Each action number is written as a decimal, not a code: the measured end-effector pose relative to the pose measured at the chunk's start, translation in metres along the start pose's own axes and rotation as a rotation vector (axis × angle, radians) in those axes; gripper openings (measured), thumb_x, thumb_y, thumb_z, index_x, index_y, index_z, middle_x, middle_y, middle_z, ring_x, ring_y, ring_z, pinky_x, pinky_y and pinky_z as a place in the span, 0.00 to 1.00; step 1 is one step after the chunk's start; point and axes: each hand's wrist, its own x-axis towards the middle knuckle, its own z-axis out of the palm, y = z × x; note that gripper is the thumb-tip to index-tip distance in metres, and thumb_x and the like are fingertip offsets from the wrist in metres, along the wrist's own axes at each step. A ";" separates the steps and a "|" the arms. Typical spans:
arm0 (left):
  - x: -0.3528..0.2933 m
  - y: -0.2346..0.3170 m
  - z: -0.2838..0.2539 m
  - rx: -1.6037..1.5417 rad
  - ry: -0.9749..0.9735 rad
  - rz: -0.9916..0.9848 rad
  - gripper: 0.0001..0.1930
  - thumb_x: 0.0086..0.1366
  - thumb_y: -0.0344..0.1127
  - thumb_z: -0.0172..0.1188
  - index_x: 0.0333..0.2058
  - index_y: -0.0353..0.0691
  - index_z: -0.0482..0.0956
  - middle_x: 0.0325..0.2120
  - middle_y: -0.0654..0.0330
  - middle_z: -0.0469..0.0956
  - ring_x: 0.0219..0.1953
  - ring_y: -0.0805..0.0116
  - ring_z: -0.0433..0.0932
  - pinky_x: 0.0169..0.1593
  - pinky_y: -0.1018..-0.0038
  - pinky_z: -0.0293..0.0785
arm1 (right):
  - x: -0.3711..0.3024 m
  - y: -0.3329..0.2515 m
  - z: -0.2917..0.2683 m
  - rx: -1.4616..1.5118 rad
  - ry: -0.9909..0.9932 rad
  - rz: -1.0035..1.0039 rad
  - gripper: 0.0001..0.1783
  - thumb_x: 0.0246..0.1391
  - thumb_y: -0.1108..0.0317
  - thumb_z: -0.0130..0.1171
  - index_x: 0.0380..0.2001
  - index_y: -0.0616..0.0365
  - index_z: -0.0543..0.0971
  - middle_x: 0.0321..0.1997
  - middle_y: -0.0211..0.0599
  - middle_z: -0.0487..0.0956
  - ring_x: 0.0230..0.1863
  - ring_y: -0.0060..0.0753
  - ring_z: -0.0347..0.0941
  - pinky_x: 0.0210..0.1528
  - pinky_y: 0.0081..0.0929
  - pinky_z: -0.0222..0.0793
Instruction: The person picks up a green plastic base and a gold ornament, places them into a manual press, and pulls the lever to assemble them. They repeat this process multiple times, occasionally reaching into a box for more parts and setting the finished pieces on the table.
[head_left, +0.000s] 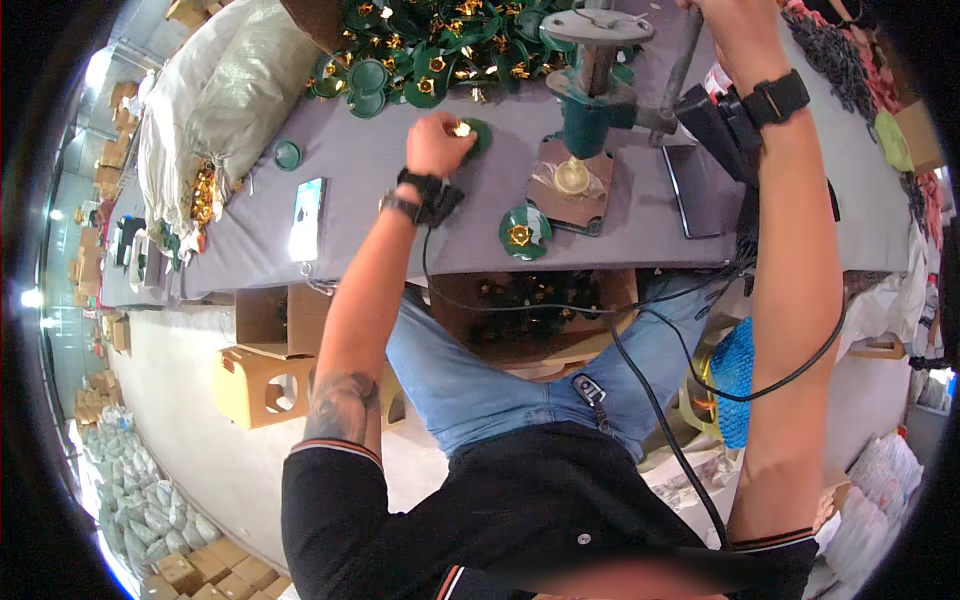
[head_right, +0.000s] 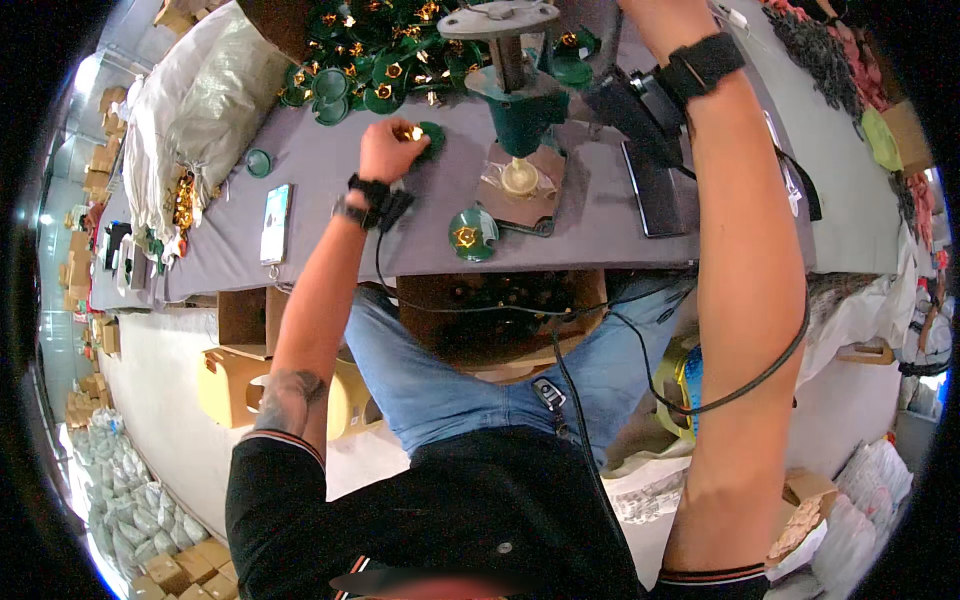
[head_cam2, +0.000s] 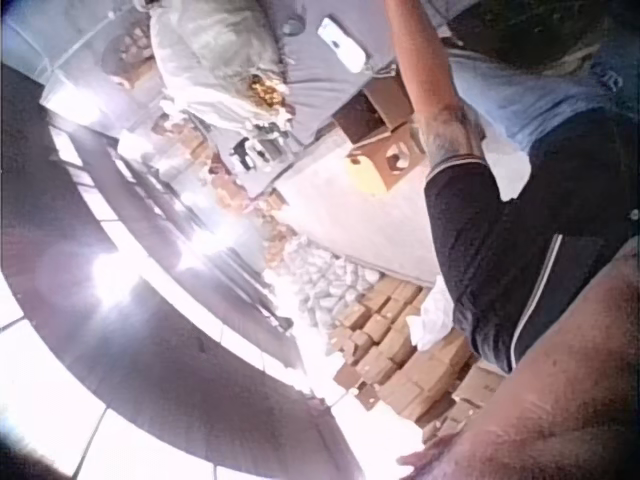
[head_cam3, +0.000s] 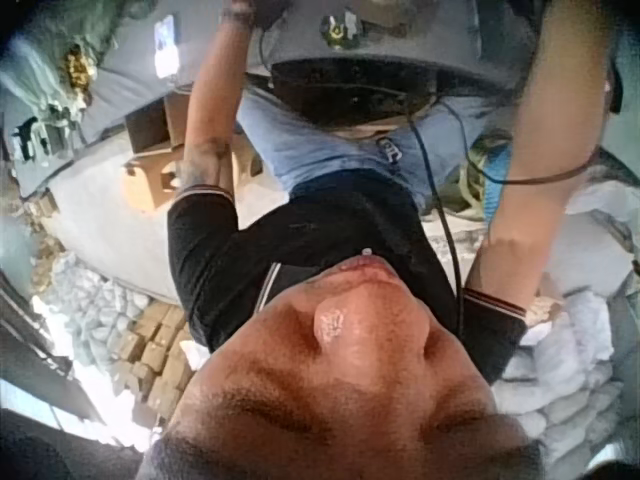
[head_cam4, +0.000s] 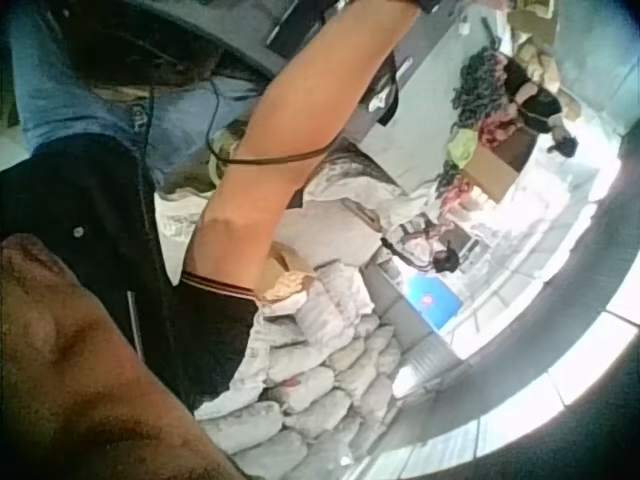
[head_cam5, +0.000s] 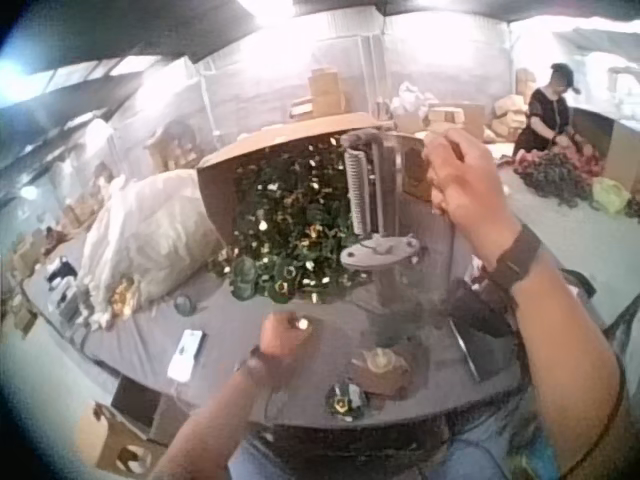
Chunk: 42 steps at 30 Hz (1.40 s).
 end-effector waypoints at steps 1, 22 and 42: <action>-0.019 0.014 0.000 -0.160 -0.035 0.047 0.19 0.56 0.42 0.76 0.41 0.34 0.87 0.32 0.53 0.87 0.33 0.66 0.86 0.40 0.69 0.81 | 0.003 0.005 -0.002 -0.036 0.006 -0.022 0.13 0.72 0.59 0.52 0.37 0.57 0.75 0.22 0.22 0.66 0.17 0.14 0.59 0.19 0.18 0.57; -0.060 0.118 0.018 -0.345 -0.252 0.496 0.19 0.53 0.38 0.78 0.40 0.33 0.85 0.26 0.52 0.80 0.28 0.58 0.80 0.35 0.65 0.77 | -0.297 0.042 -0.024 -0.467 -0.275 -0.571 0.04 0.50 0.70 0.61 0.31 0.52 0.77 0.34 0.32 0.77 0.41 0.41 0.80 0.63 0.49 0.66; -0.095 0.070 -0.058 -0.388 -0.709 0.300 0.15 0.61 0.36 0.74 0.43 0.36 0.84 0.26 0.63 0.80 0.32 0.77 0.76 0.37 0.74 0.74 | -0.013 -0.031 0.001 -0.062 -0.032 0.136 0.16 0.72 0.55 0.50 0.35 0.54 0.71 0.22 0.23 0.66 0.17 0.17 0.61 0.22 0.21 0.62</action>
